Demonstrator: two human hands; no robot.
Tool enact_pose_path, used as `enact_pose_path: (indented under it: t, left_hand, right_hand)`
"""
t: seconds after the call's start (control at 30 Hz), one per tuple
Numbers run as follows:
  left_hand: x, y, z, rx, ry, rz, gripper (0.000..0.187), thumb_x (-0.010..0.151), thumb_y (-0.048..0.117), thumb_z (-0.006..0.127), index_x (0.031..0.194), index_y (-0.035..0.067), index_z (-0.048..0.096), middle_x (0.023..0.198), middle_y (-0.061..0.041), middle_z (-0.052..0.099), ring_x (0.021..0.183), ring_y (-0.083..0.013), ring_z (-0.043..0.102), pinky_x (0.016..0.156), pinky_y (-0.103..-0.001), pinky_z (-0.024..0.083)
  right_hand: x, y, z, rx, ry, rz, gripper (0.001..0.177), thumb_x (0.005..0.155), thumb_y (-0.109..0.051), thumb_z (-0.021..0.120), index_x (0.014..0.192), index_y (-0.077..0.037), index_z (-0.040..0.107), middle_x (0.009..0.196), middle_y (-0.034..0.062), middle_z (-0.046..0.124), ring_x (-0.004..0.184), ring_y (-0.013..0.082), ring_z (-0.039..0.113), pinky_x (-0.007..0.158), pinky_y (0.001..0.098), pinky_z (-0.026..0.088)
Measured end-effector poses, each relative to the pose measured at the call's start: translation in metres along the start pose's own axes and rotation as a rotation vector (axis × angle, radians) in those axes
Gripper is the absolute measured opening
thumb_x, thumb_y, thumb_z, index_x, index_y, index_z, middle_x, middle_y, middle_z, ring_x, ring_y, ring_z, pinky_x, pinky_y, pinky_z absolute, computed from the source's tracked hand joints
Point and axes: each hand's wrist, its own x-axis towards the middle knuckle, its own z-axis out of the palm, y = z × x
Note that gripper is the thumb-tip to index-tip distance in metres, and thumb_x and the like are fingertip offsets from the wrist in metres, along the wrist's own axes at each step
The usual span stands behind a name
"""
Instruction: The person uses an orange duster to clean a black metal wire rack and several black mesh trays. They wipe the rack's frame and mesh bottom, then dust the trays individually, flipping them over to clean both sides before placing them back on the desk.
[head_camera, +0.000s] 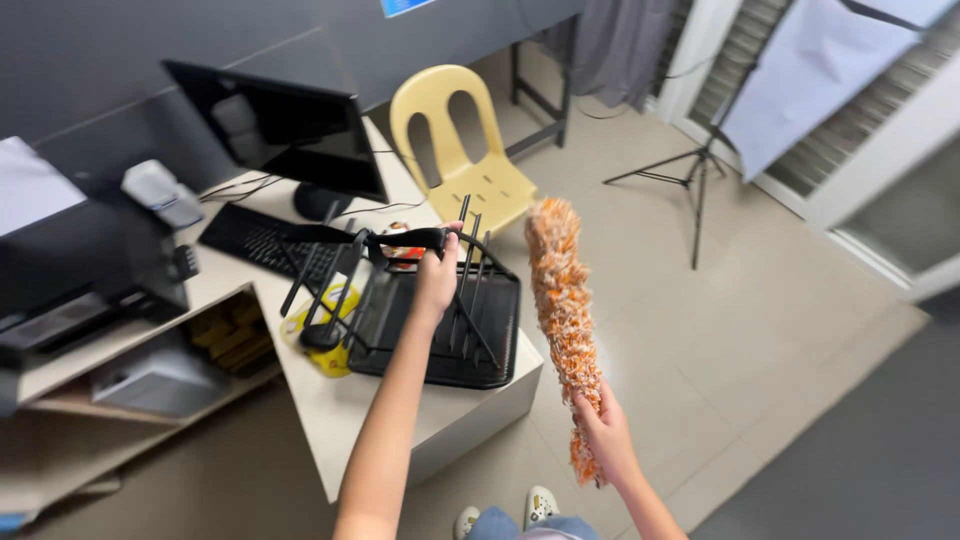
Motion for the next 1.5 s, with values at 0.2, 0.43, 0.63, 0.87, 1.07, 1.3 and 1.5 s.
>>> enact_pose_path:
  t: [0.2,0.43,0.63,0.87,1.07,1.3,1.5]
  left_hand:
    - [-0.032,0.057,-0.101,-0.275,0.084,-0.102,0.049,0.109,0.025,0.043,0.156,0.010,0.037,0.144,-0.005,0.057,0.128,-0.0196,0.058,0.106,-0.036,0.044]
    - [-0.082,0.149,-0.139,-0.507,0.084,0.079,0.066,0.113,0.038,0.041,0.169,0.011,0.017,0.140,-0.021,0.060,0.124,-0.0247,0.062,0.112,-0.034,0.044]
    - [-0.090,0.146,-0.138,-0.458,0.211,0.209,0.067,0.112,0.041,0.041,0.166,0.007,0.018,0.153,-0.019,0.050,0.136,-0.0243,0.053,0.117,-0.037,0.039]
    - [-0.069,0.072,-0.128,-0.847,0.202,0.151,0.069,0.110,0.045,0.035,0.166,0.011,0.012,0.147,-0.020,0.057,0.132,-0.0311,0.058,0.118,-0.040,0.040]
    - [-0.080,0.106,-0.123,-0.918,0.299,0.088,0.071,0.108,0.049,0.033,0.165,0.010,0.017,0.155,-0.014,0.048,0.142,-0.0284,0.048,0.120,-0.044,0.036]
    - [-0.076,0.088,-0.124,-0.788,0.274,0.215,0.075,0.109,0.055,0.035,0.164,0.006,0.022,0.150,-0.023,0.053,0.140,-0.0296,0.051,0.122,-0.043,0.037]
    - [-0.075,0.035,-0.139,-0.778,0.435,-0.076,0.076,0.104,0.059,0.035,0.160,0.008,0.028,0.157,-0.014,0.046,0.141,-0.0247,0.049,0.119,-0.041,0.035]
  right_hand:
    - [0.013,-0.054,0.068,-0.250,-0.294,-0.206,0.038,0.093,-0.011,0.059,0.131,-0.011,0.057,0.083,0.0087,0.076,0.066,0.0156,0.067,0.063,0.0315,0.055]
    - [0.030,-0.120,0.108,-0.368,-0.199,-0.239,0.030,0.100,-0.013,0.056,0.130,-0.011,0.052,0.070,0.0158,0.069,0.056,0.0279,0.070,0.053,0.0394,0.053]
    - [0.013,-0.120,0.104,-0.530,-0.324,-0.320,0.045,0.092,-0.011,0.057,0.136,-0.016,0.051,0.066,0.0178,0.067,0.055,0.0367,0.068,0.052,0.0456,0.052]
    - [-0.015,-0.080,0.127,-0.419,-0.113,-0.440,0.032,0.096,-0.008,0.056,0.128,-0.007,0.052,0.087,0.0219,0.070,0.072,0.0429,0.069,0.063,0.0489,0.055]
    - [-0.011,-0.041,0.116,-0.554,-0.124,-0.411,0.046,0.092,-0.013,0.061,0.135,-0.006,0.051,0.084,0.0226,0.070,0.069,0.0429,0.068,0.058,0.0485,0.053]
    - [-0.036,-0.075,0.142,-0.549,-0.058,0.027,0.038,0.102,-0.017,0.054,0.139,-0.011,0.048,0.070,0.0189,0.067,0.055,0.0336,0.068,0.053,0.0440,0.053]
    - [-0.056,-0.042,0.152,-0.557,-0.218,-0.529,0.042,0.090,-0.009,0.062,0.130,-0.005,0.050,0.078,0.0211,0.070,0.066,0.0410,0.068,0.055,0.0479,0.052]
